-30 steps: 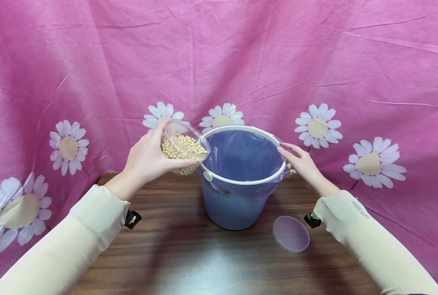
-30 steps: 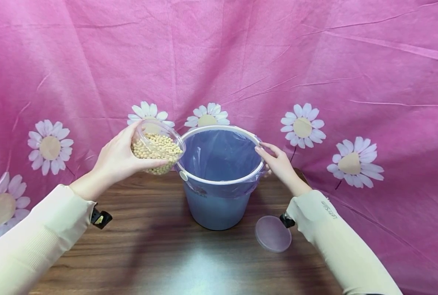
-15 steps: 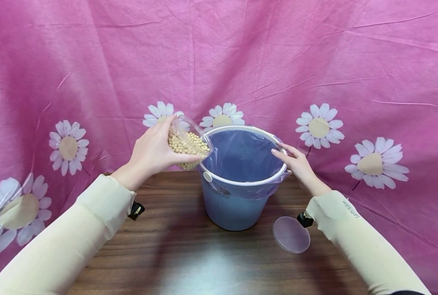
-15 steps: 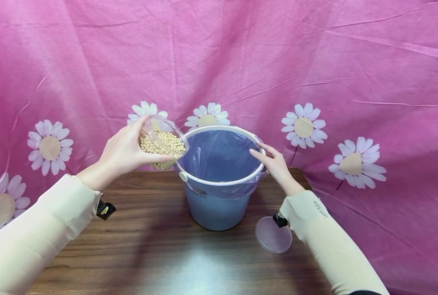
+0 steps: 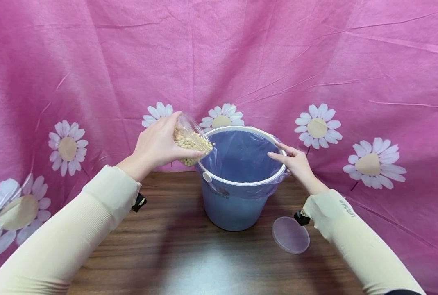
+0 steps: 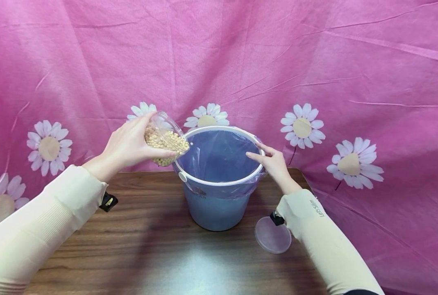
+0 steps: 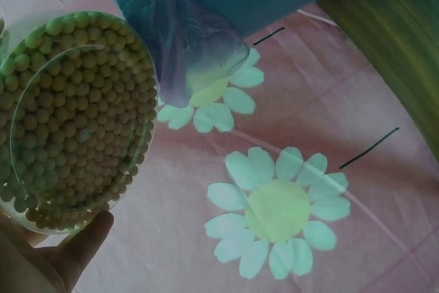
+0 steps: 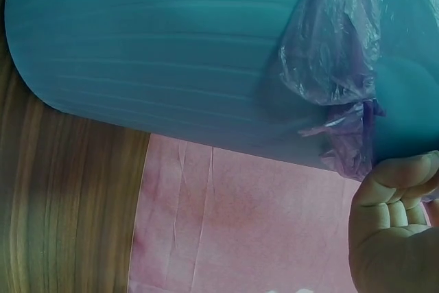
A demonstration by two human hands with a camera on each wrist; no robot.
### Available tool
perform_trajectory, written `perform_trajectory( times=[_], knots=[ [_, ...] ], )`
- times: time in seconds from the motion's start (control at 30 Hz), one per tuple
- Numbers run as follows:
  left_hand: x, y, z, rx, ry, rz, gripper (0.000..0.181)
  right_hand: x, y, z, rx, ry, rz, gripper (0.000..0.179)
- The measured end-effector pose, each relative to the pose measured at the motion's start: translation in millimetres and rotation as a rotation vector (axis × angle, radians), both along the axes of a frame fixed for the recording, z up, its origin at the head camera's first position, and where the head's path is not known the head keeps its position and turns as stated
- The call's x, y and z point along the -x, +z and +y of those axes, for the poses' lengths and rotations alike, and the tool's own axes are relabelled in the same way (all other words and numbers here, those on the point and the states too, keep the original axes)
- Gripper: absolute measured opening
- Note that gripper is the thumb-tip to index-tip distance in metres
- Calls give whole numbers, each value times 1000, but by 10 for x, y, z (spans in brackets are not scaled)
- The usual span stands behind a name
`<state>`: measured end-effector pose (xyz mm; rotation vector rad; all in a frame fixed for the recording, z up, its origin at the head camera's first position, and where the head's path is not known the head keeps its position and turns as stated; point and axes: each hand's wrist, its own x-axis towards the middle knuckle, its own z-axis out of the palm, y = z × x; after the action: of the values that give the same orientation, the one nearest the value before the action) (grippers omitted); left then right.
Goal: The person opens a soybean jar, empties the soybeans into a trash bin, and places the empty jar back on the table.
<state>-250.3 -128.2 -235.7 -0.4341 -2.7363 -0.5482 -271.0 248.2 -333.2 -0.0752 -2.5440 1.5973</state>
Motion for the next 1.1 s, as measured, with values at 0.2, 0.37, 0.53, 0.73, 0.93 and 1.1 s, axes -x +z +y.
perform_trajectory(
  times=[0.2,0.37,0.53,0.73,0.93,1.1],
  knots=[
    [17,24,12,22,-10,13,112,-5,1,-13,-7,-14,5,67],
    [28,40,11,54,-5,5,113,-8,1,-20,-6,-35,8,66],
    [36,52,8,72,-9,-4,116,-8,-2,-27,16,-37,10,66],
    [38,69,22,91,-22,10,119,-19,11,-37,12,-40,7,67],
    [44,86,30,108,-27,5,119,-31,22,-48,26,-39,3,67],
    [45,117,46,144,-26,-12,123,-33,30,-56,24,-39,5,66]
  ],
)
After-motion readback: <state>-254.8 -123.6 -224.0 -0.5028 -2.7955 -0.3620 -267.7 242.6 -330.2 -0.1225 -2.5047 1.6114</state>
